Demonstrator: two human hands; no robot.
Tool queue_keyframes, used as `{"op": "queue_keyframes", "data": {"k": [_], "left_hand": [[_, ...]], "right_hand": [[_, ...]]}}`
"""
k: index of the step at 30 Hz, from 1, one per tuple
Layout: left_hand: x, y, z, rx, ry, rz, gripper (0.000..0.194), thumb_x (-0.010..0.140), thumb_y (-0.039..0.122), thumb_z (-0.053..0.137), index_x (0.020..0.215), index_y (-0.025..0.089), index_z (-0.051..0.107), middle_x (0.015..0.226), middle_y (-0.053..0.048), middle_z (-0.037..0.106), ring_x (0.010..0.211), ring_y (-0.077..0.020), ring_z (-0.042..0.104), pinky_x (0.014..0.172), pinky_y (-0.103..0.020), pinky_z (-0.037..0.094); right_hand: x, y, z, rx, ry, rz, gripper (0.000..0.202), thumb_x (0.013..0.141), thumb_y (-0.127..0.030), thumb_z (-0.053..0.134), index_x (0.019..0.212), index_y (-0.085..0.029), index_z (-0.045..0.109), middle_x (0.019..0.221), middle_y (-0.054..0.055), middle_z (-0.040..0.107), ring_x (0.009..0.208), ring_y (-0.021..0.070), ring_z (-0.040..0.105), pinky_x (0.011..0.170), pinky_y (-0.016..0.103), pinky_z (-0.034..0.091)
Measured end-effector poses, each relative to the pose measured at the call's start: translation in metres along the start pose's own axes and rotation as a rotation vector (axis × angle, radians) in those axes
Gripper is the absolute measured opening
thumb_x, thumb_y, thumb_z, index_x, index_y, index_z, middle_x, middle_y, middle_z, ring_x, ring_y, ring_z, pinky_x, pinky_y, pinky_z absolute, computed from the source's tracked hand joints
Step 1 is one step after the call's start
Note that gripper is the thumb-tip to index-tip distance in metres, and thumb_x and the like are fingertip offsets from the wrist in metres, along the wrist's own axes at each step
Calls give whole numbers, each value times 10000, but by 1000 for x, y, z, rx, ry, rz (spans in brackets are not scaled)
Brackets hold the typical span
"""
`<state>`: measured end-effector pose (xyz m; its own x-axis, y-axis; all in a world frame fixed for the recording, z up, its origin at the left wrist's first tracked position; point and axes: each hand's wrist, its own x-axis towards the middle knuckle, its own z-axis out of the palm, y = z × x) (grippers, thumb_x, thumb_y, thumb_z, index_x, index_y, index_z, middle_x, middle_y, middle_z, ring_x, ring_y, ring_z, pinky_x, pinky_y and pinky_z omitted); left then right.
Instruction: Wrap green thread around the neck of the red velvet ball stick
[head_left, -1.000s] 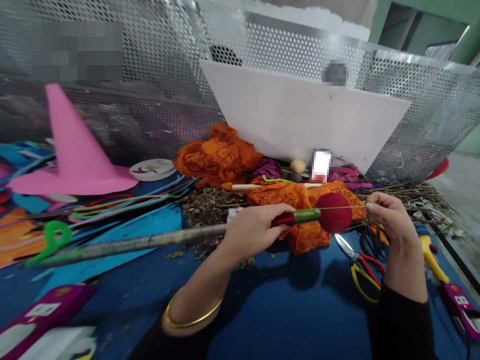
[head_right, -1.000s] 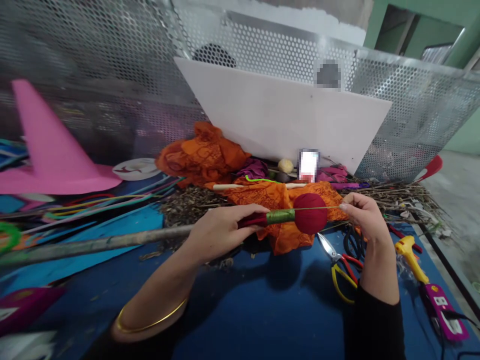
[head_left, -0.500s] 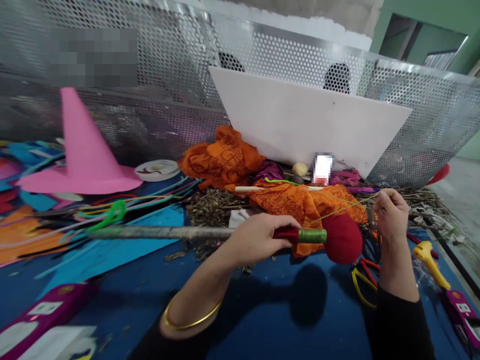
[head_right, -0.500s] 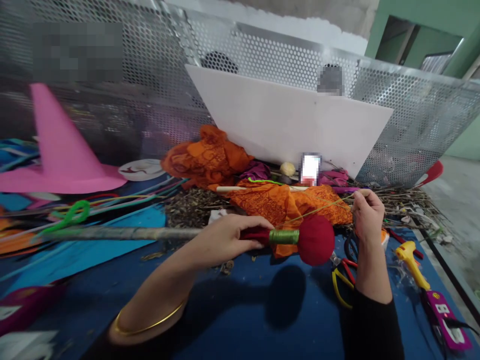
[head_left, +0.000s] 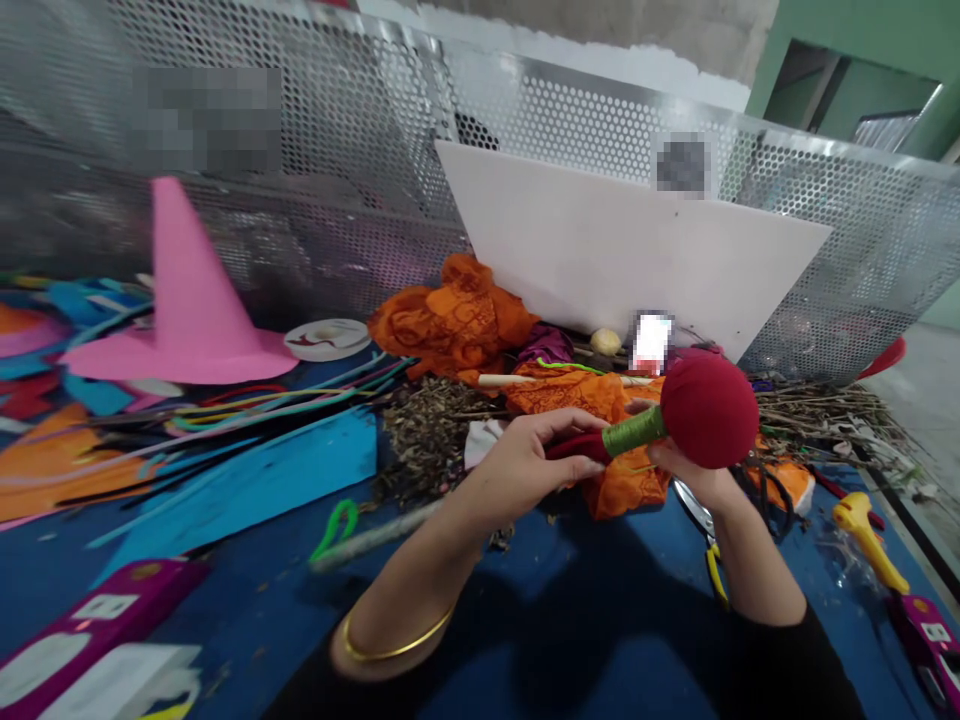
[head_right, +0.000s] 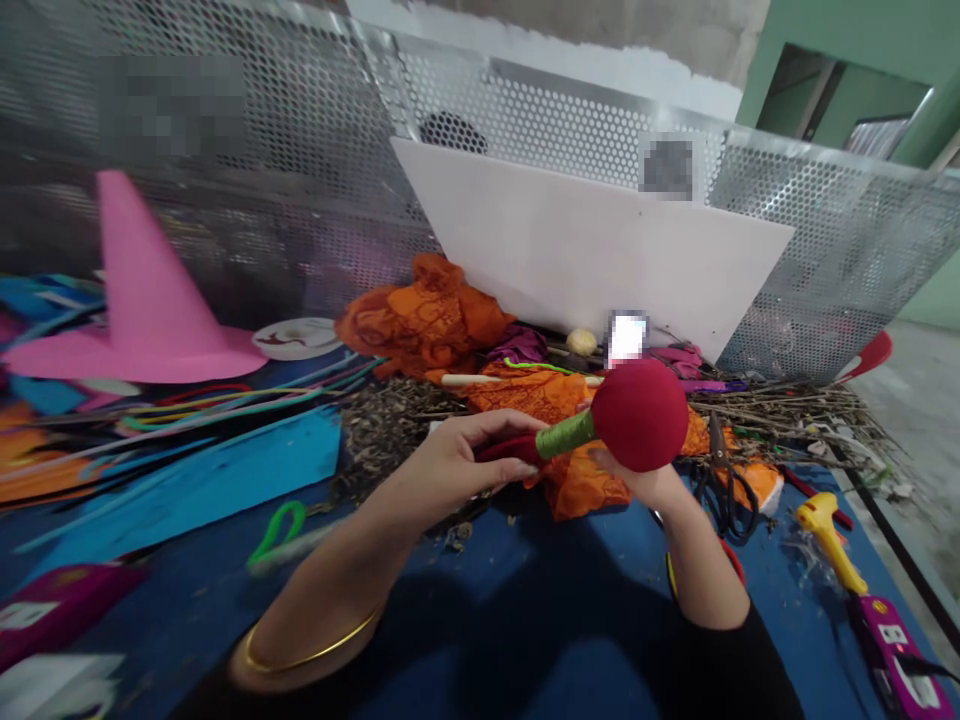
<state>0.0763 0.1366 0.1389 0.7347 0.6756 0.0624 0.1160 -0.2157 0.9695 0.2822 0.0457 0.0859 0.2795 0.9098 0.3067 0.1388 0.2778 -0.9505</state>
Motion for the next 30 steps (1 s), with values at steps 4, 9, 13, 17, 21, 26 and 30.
{"op": "queue_keyframes", "data": {"k": [4,9,13,17,21,26,30], "left_hand": [[0,1,-1,-51,16,-8,314,632,265,709,927,159,698,897,-36,743,818,-206,683,741,-306,564],[6,-6,-3,-149,51,-17,318,646,259,714,948,169,663,901,-34,747,880,-223,691,731,-311,570],[12,-16,3,-186,42,9,326,650,268,734,951,167,662,972,-54,751,948,-237,690,841,-352,559],[16,-26,17,-212,-12,15,315,666,257,720,957,155,657,978,-57,749,987,-238,684,918,-375,534],[19,-31,29,-139,36,65,357,687,207,669,1040,158,644,1063,-59,728,1018,-224,671,943,-365,518],[19,-34,34,95,129,105,268,732,221,635,992,180,681,967,-31,743,905,-204,685,881,-330,533],[19,-36,34,176,179,108,255,749,253,634,990,186,681,946,-30,748,871,-201,689,844,-321,536]], "right_hand": [[-6,-3,36,-130,-176,-96,189,842,-365,651,971,-234,697,912,49,686,912,214,633,878,350,486],[-21,-25,37,-504,2,-356,195,903,-275,562,770,-228,697,777,58,622,738,196,592,704,326,475],[-30,-33,39,-225,-43,-442,238,926,-350,517,809,-248,697,942,105,661,1004,276,617,915,452,461],[-27,-21,48,237,21,-222,361,906,-466,539,648,-223,605,604,26,563,622,195,568,747,405,490],[-22,-20,53,415,261,19,340,810,-450,678,601,-200,583,513,-44,409,470,96,313,504,253,334],[-26,-33,56,311,379,76,343,769,-460,700,589,-190,588,559,-32,436,518,98,336,501,240,306],[-31,-36,61,289,393,75,357,793,-466,678,593,-191,568,548,-42,421,498,90,283,479,237,262]]}}
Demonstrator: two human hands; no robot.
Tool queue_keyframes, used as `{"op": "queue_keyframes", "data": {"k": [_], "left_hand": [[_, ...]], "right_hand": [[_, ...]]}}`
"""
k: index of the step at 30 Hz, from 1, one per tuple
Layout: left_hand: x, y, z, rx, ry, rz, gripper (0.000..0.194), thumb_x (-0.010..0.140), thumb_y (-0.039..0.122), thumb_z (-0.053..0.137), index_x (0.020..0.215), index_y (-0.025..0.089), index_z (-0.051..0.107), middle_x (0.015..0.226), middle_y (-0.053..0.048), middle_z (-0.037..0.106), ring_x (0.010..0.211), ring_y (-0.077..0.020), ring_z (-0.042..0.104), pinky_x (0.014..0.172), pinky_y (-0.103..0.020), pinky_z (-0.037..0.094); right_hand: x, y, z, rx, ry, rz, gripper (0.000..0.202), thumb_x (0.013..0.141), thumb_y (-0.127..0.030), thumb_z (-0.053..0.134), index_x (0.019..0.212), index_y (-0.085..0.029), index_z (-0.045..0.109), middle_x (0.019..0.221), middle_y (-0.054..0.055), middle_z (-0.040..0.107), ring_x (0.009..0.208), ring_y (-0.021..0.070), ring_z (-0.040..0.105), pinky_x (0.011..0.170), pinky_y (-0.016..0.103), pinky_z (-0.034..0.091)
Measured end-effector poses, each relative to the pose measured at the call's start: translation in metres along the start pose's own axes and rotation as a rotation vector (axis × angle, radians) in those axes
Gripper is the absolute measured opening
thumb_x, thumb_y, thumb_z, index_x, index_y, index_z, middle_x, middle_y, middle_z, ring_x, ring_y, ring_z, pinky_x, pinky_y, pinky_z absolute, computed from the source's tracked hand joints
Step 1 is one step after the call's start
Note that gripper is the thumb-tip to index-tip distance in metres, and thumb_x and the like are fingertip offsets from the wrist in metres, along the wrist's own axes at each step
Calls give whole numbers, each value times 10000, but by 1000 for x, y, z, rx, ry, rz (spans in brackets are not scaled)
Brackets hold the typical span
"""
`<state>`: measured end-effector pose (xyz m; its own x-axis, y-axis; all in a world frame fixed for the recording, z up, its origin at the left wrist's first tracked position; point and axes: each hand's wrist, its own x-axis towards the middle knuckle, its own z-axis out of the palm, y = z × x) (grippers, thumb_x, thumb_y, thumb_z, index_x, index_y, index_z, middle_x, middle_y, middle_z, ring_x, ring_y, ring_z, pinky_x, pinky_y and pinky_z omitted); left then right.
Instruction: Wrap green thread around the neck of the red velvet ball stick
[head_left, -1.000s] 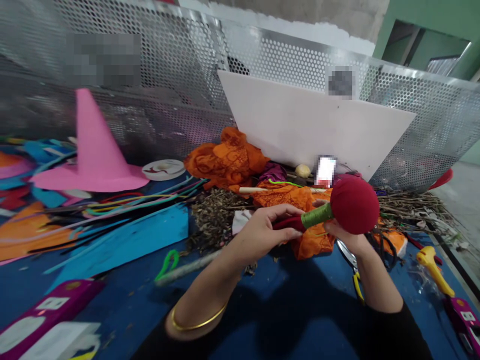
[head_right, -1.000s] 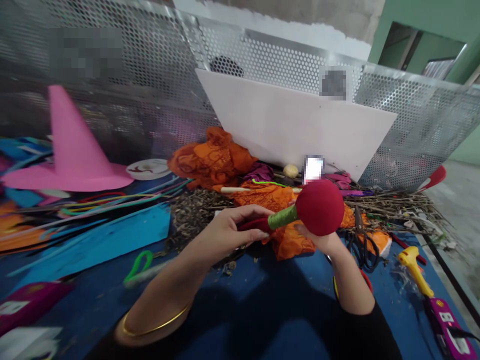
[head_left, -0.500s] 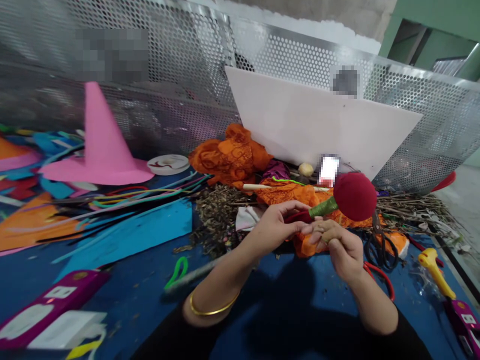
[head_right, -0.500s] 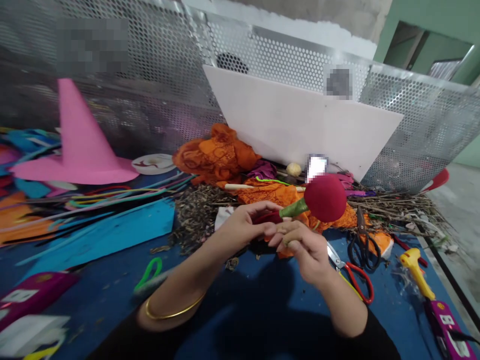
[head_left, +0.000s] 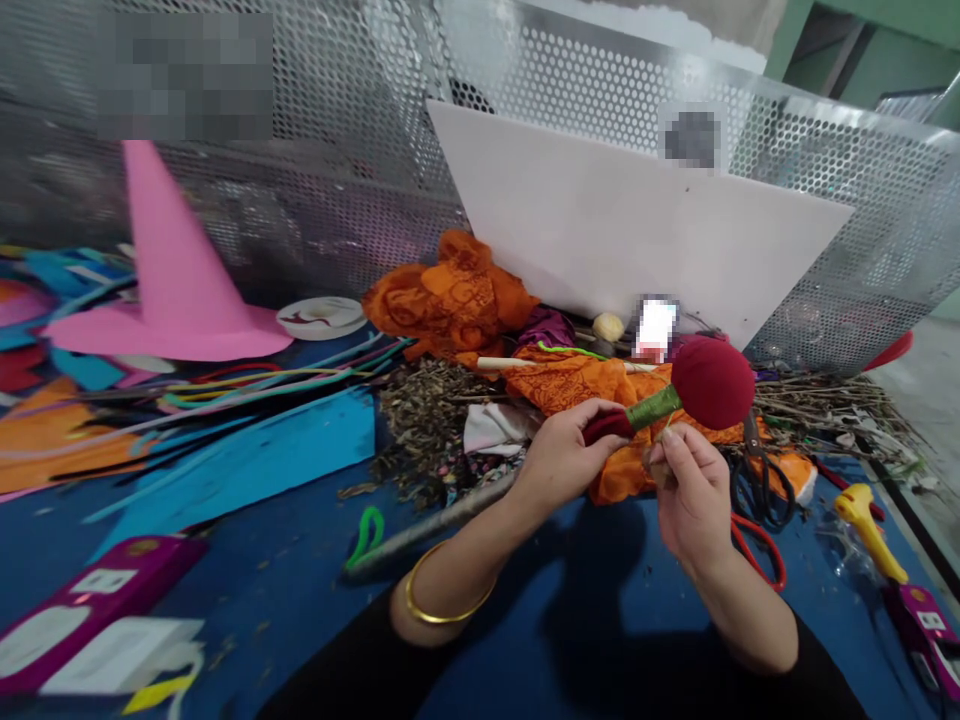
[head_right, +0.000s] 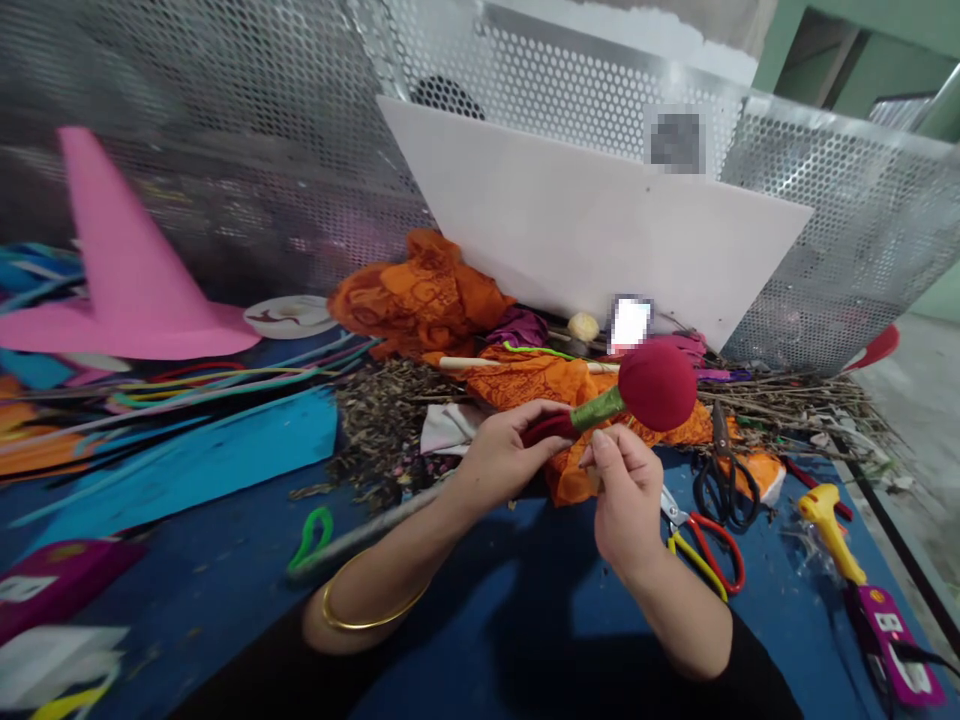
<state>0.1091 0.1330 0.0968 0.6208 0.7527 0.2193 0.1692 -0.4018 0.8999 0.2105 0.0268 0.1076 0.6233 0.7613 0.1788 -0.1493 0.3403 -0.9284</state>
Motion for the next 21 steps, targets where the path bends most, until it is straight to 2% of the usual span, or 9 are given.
{"op": "queue_keyframes", "data": {"k": [5,9,12,14,17,21], "left_hand": [[1,-6,2,87,-3,10,254,773,280,631,1008,197,680,937,-22,751,846,-191,688,800,-296,530],[1,-2,1,308,-51,-39,269,794,269,599,1044,212,681,936,-28,754,822,-206,686,753,-300,516],[-2,8,-1,495,-118,-41,273,822,273,568,1069,224,674,977,-47,756,877,-237,690,736,-309,493],[-5,14,-2,569,-171,-20,232,850,278,541,1031,238,679,955,-44,758,879,-239,694,712,-299,477],[-9,20,-1,644,-245,3,175,868,265,526,943,247,682,880,-30,755,827,-237,701,654,-288,454],[-12,23,3,722,-270,15,225,877,232,504,1016,223,680,946,-64,755,889,-288,705,683,-326,460]], "right_hand": [[-3,7,0,-22,-7,-27,353,828,-459,654,618,-188,573,572,-44,428,497,84,271,494,241,272],[-4,12,-3,-45,-118,-13,324,880,-431,614,669,-186,586,586,-44,444,494,81,305,481,230,272],[1,7,-6,-61,-250,6,301,909,-411,581,696,-198,590,562,-46,455,497,95,422,493,224,348],[6,0,-9,-130,-298,-34,301,915,-401,570,694,-199,602,598,-23,529,578,124,539,583,250,441],[14,-8,-14,-237,-293,-103,294,922,-381,561,706,-199,646,670,13,632,698,160,615,705,291,495],[20,-10,-16,-264,-306,-74,265,930,-343,556,747,-203,687,737,17,698,719,159,644,734,293,519]]}}
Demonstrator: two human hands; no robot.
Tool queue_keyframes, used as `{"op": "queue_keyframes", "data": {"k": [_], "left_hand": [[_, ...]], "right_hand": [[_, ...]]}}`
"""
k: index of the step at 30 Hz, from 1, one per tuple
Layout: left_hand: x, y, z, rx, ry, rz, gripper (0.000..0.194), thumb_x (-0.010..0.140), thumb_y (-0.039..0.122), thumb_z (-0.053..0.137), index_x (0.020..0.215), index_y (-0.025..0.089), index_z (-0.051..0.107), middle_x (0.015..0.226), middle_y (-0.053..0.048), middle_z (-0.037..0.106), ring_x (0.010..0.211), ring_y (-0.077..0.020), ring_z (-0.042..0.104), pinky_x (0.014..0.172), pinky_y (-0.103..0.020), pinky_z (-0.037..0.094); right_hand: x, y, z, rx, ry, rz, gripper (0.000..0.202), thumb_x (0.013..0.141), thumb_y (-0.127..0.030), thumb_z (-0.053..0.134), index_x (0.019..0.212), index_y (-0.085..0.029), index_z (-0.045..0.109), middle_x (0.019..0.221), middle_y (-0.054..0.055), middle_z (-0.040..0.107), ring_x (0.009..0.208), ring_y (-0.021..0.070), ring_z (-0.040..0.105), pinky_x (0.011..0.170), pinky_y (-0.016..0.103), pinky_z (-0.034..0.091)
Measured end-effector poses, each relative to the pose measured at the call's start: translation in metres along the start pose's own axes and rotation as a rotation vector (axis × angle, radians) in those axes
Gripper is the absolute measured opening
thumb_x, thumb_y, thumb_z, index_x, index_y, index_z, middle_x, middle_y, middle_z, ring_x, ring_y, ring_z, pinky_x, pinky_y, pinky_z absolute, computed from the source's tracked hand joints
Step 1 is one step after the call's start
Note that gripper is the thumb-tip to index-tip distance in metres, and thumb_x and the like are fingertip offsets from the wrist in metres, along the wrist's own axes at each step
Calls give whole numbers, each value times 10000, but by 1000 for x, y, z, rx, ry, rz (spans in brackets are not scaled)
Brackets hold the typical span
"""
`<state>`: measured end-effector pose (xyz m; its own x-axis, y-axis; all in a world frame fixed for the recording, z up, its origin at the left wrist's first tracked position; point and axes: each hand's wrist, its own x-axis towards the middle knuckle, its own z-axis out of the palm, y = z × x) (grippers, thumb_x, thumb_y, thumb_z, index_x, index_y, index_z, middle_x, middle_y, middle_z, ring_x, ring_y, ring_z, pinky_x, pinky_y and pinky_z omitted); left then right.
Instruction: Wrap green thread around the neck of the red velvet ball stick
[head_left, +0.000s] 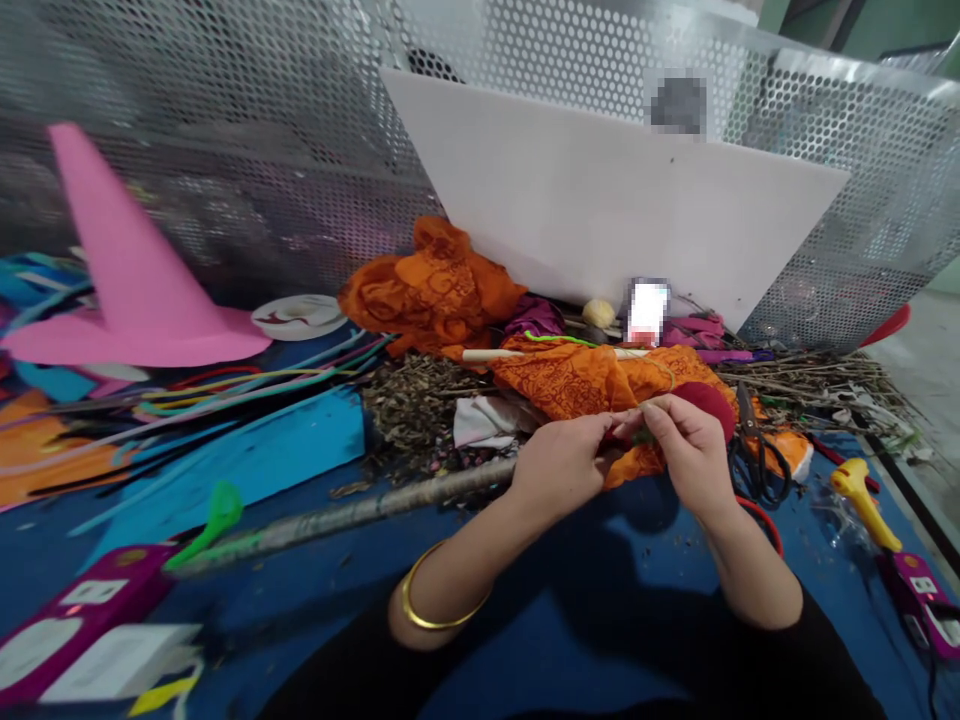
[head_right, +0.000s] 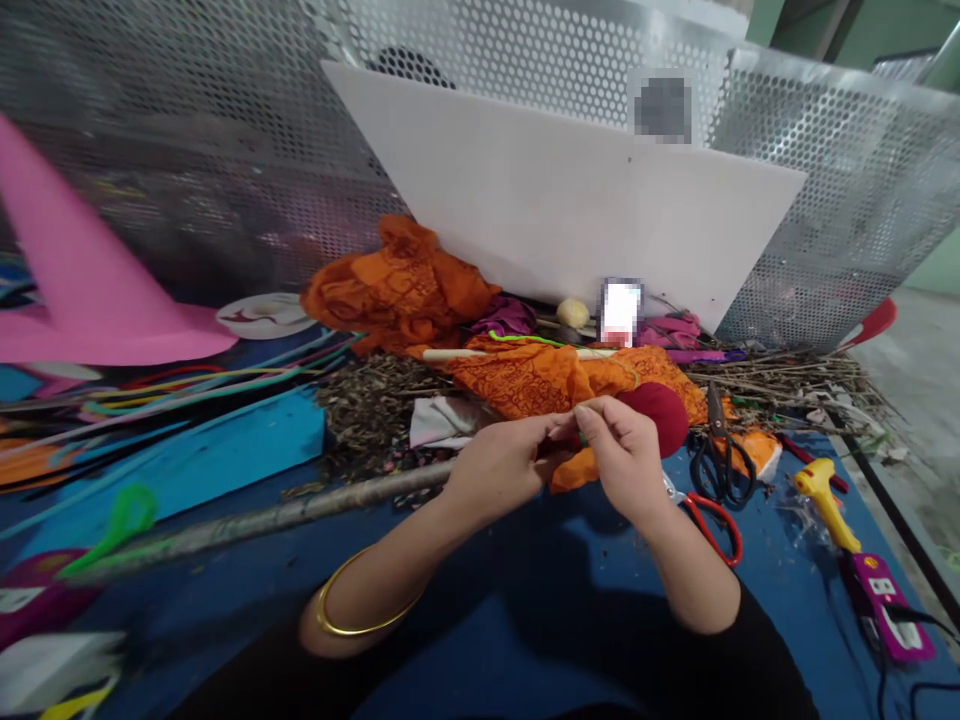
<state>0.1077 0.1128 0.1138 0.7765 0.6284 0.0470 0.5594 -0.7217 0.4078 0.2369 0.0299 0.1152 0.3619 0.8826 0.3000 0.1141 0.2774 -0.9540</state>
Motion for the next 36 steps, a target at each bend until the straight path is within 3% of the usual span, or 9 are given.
{"op": "queue_keyframes", "data": {"k": [6,9,14,18,23,31,36], "left_hand": [[2,0,8,71,-15,-5,286,906,308,502,1113,215,677,1006,-84,756,898,-286,711,708,-324,480],[3,0,12,163,-21,22,288,932,337,463,1024,184,689,965,-98,752,860,-273,711,686,-317,480],[1,1,16,279,15,109,158,887,236,504,908,164,643,867,-89,730,797,-270,702,650,-327,477],[-1,0,21,340,75,245,123,871,179,514,948,166,609,838,-67,705,745,-242,685,610,-309,471],[2,-4,32,398,213,393,243,904,154,471,1128,136,562,816,-69,688,710,-220,669,598,-306,481],[5,-9,40,492,379,524,298,923,134,417,1190,124,547,756,-50,652,621,-210,625,540,-311,460],[5,-8,39,530,419,550,301,922,132,425,1191,143,560,743,-44,640,599,-203,609,527,-307,435]], "right_hand": [[4,7,2,-17,35,12,256,889,-393,597,763,-197,701,772,32,736,748,179,680,748,294,549],[7,11,-1,-17,100,37,257,889,-395,592,762,-198,697,813,39,745,782,188,695,762,302,556],[10,16,-3,-41,164,51,234,891,-344,576,754,-198,697,803,36,751,786,188,704,758,302,552],[13,20,-4,-83,198,50,223,885,-309,559,754,-192,697,787,35,755,794,188,707,770,301,541],[15,27,-7,-151,240,68,229,881,-314,551,766,-189,704,793,39,759,790,194,705,770,310,532],[16,27,-9,-242,278,62,245,880,-318,538,762,-193,713,801,41,758,810,205,704,781,314,525],[16,28,-9,-256,287,59,251,881,-326,530,768,-195,713,805,41,758,813,204,698,779,312,521]]}}
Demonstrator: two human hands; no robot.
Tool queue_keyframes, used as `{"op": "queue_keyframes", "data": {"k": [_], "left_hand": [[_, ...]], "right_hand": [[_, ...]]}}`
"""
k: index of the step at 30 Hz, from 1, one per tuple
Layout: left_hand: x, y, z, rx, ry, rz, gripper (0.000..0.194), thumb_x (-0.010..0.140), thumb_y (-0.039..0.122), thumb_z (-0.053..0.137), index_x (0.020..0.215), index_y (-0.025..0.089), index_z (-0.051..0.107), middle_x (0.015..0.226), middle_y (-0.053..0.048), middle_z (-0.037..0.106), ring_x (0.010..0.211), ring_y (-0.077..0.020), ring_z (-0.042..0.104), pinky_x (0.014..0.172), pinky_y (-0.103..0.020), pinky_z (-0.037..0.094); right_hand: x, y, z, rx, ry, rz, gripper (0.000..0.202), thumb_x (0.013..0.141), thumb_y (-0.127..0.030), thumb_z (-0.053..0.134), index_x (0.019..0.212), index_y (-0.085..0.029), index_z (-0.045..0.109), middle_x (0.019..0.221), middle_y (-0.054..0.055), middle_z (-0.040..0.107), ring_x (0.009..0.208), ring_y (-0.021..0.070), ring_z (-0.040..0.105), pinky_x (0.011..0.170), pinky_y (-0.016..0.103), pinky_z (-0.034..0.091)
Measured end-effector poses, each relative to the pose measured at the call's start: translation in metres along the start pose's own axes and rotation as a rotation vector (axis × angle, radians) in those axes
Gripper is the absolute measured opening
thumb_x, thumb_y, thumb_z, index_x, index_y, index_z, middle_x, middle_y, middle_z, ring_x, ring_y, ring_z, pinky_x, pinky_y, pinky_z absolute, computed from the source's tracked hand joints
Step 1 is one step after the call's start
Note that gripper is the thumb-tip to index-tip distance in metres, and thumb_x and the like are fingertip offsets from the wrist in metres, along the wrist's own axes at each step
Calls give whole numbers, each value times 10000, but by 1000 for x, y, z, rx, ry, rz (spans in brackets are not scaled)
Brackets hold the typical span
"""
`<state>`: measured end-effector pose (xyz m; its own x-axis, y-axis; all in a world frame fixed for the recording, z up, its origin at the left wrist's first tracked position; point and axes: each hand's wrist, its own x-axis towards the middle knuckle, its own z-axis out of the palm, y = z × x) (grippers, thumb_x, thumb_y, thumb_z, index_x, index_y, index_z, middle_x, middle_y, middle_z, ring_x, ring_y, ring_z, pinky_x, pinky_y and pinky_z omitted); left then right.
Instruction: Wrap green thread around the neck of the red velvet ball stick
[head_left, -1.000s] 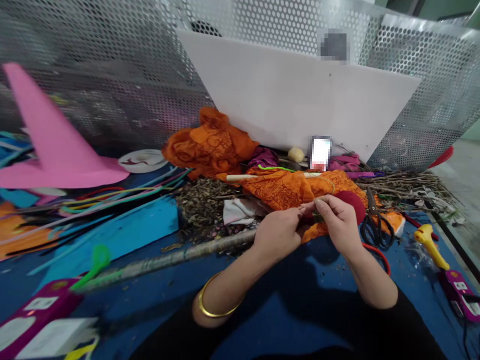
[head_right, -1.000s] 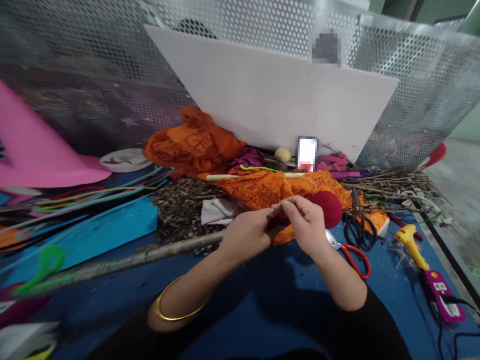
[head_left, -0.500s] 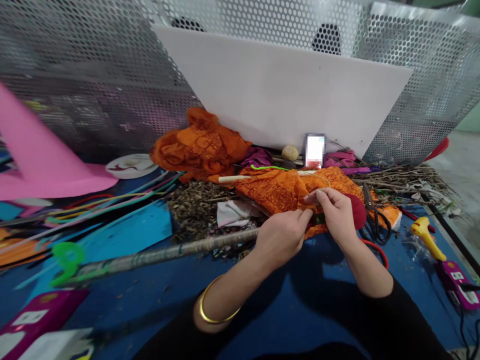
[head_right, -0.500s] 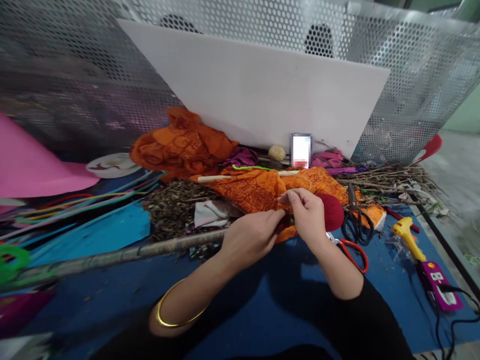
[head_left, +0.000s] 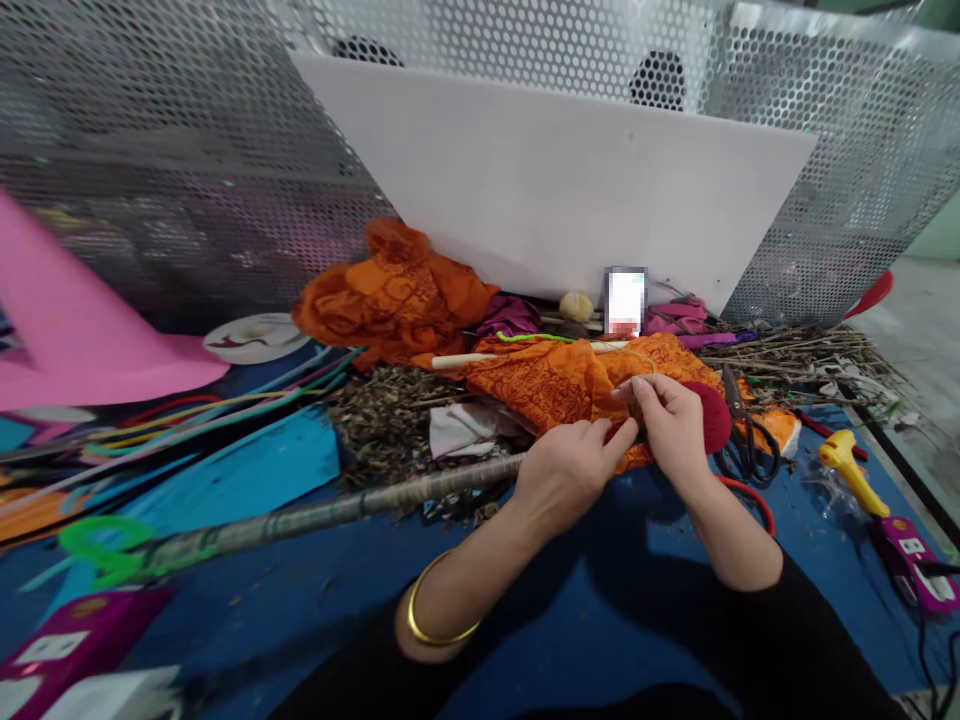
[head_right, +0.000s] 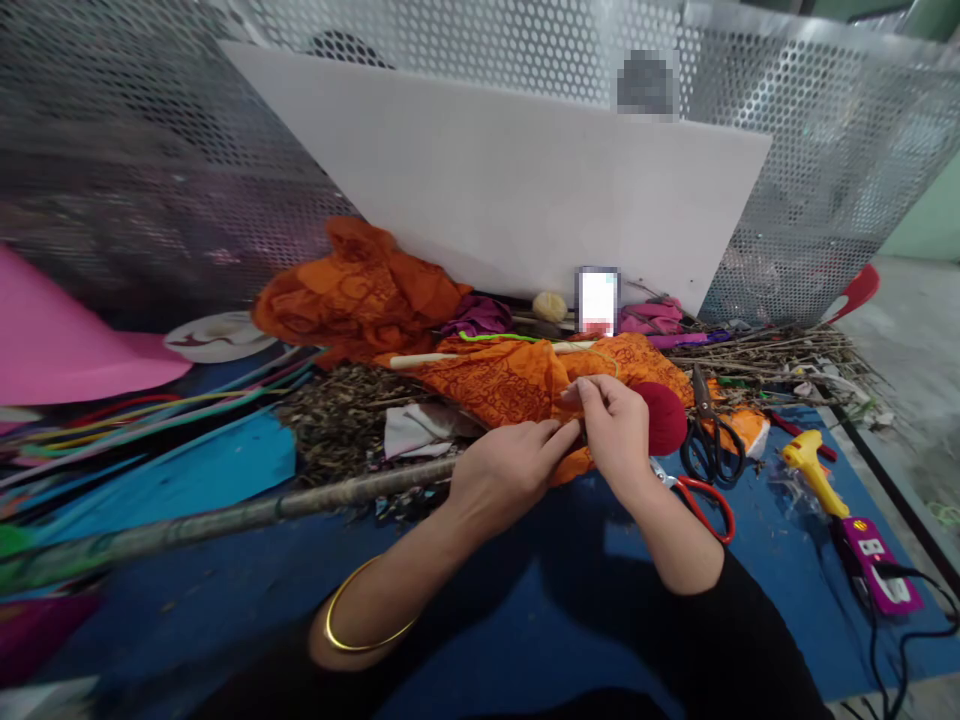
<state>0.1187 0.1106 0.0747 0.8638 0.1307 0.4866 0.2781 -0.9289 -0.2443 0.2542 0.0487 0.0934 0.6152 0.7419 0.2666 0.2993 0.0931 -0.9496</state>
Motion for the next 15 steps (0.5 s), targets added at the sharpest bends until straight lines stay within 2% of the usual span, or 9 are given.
{"op": "queue_keyframes", "data": {"k": [6,10,15], "left_hand": [[0,-1,1,-13,-25,-10,162,908,151,490,995,157,627,746,-47,647,628,-203,619,553,-310,444],[-1,-4,3,-73,-51,-36,168,892,150,516,1004,155,641,813,-53,679,667,-216,643,575,-330,468],[0,-16,-3,-196,-102,-149,235,890,181,531,1087,187,658,830,-37,702,693,-200,662,582,-301,466]], "right_hand": [[1,2,2,7,-13,13,253,875,-325,532,745,-193,705,781,38,747,796,198,691,759,305,511],[2,1,1,108,-27,52,230,849,-340,553,708,-196,664,774,39,738,816,206,687,752,309,511],[2,-10,-11,365,-113,155,245,784,-367,646,620,-191,601,975,66,731,924,210,680,816,319,526]]}}
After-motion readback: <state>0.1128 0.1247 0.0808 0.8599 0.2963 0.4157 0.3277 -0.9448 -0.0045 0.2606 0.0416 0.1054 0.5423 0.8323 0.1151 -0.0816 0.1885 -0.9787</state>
